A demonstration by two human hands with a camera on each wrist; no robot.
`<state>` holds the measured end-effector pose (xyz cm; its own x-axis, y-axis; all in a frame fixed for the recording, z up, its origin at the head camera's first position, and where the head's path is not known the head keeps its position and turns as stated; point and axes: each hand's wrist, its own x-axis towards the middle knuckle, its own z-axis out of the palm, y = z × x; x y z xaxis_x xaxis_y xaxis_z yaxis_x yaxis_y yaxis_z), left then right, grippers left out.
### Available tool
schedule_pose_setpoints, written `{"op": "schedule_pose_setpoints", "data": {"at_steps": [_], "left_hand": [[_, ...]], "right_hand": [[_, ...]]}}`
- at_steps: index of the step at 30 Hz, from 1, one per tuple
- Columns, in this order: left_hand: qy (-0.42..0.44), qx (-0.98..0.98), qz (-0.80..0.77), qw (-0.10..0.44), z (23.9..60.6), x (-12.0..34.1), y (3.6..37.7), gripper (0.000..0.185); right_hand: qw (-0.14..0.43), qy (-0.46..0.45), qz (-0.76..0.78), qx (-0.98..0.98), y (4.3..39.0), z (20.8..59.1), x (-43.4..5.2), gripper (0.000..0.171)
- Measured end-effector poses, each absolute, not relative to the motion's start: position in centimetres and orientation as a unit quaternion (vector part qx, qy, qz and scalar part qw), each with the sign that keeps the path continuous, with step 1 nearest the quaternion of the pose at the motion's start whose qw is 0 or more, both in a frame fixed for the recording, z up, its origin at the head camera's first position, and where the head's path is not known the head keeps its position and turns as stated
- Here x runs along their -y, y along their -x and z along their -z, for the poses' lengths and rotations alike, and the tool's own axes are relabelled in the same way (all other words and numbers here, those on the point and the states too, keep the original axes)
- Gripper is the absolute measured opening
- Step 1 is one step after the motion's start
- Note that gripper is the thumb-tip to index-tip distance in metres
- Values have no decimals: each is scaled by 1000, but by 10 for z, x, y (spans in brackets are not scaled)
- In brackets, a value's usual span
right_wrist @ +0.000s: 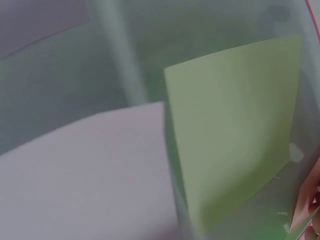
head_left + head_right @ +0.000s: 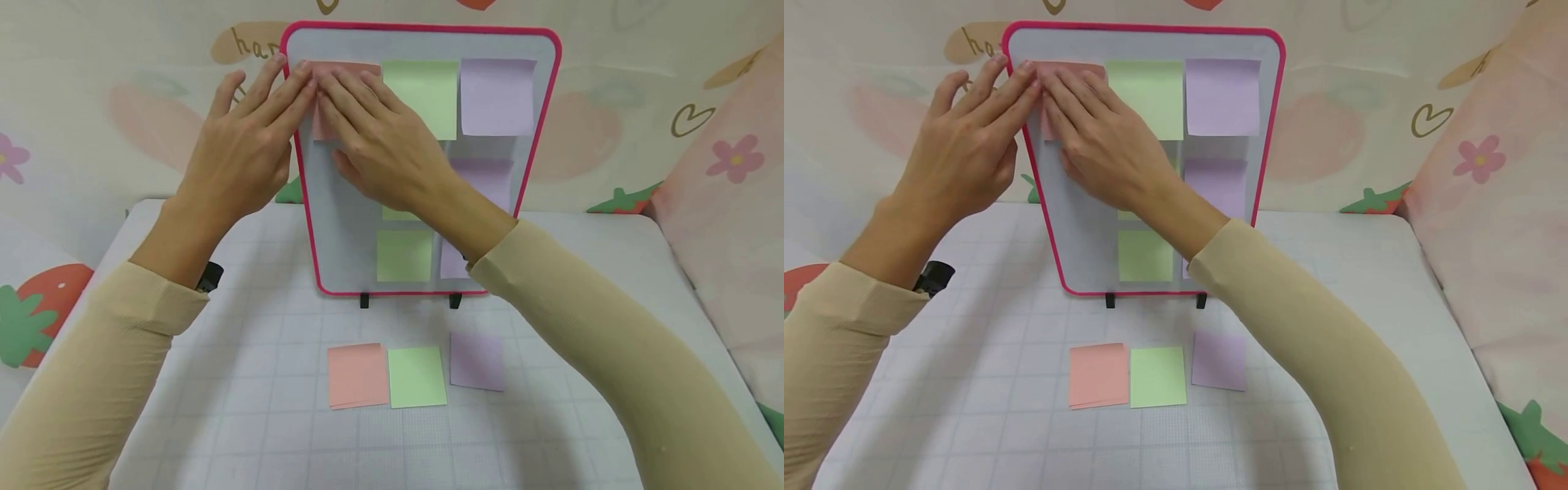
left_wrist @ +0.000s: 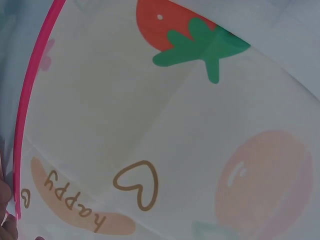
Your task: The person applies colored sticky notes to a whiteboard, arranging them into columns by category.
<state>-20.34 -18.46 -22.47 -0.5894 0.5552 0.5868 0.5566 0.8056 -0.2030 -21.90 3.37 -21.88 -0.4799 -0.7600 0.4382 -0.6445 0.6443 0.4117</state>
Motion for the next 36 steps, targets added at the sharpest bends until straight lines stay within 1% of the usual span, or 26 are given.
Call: {"op": "schedule_pose_setpoints", "data": {"at_steps": [7, 13, 28, 36], "left_hand": [[314, 889, 2, 332, 226, 184, 204, 51], [315, 886, 3, 340, 226, 185, 204, 50], [313, 889, 4, 333, 225, 182, 205, 50], [324, 881, 13, 345, 221, 174, 210, 51]], "right_hand": [[333, -395, 70, 853, 220, 220, -44, 53], [350, -382, 62, 853, 221, 219, -50, 53], [358, -383, 60, 849, 223, 221, -59, 53], [333, -390, 76, 855, 223, 216, -49, 54]]}}
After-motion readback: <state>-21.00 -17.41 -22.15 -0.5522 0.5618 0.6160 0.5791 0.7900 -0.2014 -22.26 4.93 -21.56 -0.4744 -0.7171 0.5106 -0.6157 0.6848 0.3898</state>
